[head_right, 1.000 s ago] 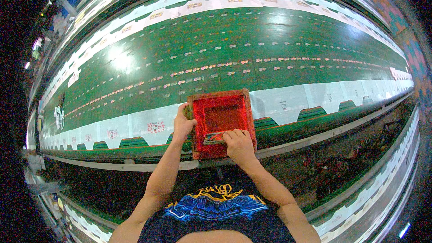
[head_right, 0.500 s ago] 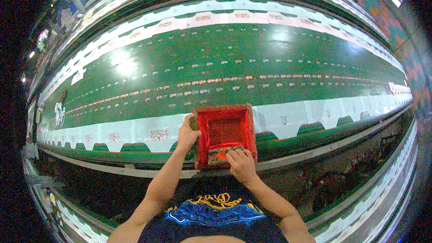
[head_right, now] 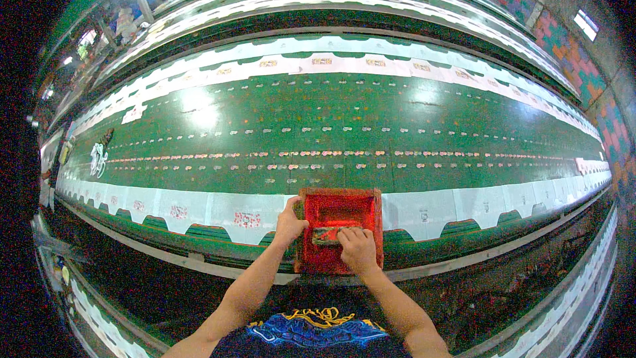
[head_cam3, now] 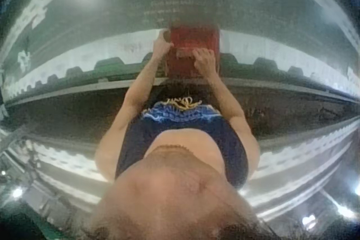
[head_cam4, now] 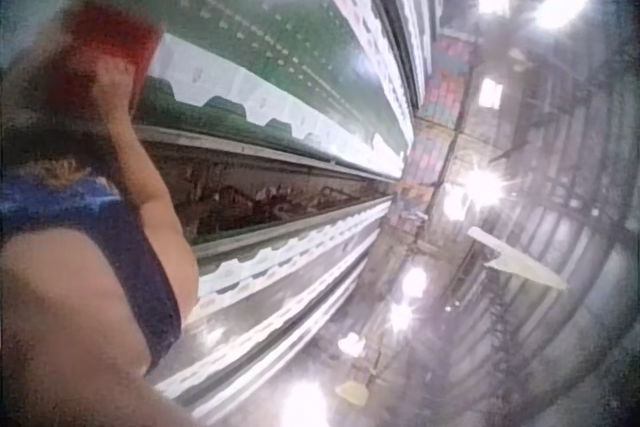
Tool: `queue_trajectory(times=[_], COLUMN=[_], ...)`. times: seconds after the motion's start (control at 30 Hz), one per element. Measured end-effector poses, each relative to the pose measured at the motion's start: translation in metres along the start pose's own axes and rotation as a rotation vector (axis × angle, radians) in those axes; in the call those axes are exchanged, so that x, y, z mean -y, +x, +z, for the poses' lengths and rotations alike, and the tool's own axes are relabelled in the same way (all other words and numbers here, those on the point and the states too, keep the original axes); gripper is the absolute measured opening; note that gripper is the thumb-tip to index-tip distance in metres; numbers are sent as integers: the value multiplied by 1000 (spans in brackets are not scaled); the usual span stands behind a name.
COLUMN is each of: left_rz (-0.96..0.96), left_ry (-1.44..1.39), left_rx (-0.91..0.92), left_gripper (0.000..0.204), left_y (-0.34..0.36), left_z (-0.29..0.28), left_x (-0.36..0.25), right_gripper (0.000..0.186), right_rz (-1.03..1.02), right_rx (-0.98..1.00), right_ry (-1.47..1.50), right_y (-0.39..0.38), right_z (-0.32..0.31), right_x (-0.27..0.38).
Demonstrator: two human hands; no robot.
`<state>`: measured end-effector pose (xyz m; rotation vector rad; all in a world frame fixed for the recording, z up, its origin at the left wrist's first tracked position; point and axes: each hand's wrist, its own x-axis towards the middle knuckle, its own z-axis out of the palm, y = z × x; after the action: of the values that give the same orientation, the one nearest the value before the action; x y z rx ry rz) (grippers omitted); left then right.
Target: The person holds a red ink pad and repeatedly stamps a pattern onto a long strip of white fabric moving along a green conveyor table. Another person folds and stacks finished fabric pieces nearby. The stamped fabric continues down the line as the person maintains a steady stamping rhythm.
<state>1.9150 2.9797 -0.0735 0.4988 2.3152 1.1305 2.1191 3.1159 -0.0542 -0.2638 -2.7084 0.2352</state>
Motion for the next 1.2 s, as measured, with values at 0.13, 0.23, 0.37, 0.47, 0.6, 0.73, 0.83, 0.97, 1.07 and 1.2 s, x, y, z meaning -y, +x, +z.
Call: queue_trajectory(times=[0.13, 0.23, 0.37, 0.47, 0.6, 0.73, 0.83, 0.97, 1.07, 1.2], left_rz=[41, 42, 21, 61, 88, 80, 69, 75, 81, 88], left_ry=[7, -29, -16, -30, -48, -37, -17, -8, -16, -14], left_rx=[-28, -22, -2, -23, -34, -35, -42, -41, -40, -45], left_gripper=[84, 84, 84, 85, 85, 86, 86, 85, 84, 83], left_y=[1, 3, 1, -1, 5, 5, 3, 3, 1, 0], left_z=[2, 4, 1, 2, 6, 8, 6, 4, 4, 3], left_x=[8, 8, -1, 1, 15, 13, 10, 12, 8, 6], right_gripper=[30, 29, 27, 25, 24, 23, 25, 26, 26, 25], right_rz=[4, -11, -4, -1, -7, -7, -1, -2, 1, -2], right_rx=[11, -62, -28, -16, -22, -39, -33, -15, -29, -23], right_ry=[-3, 6, -24, -17, -11, 6, 14, 13, 6, -5], right_y=[0, -2, -5, -4, -3, -4, -5, -5, -7, -6], right_z=[-2, 2, 4, 3, 2, 0, -1, -1, 2, 2], right_x=[4, 2, -2, 0, 2, 2, 3, 4, 1, 2])
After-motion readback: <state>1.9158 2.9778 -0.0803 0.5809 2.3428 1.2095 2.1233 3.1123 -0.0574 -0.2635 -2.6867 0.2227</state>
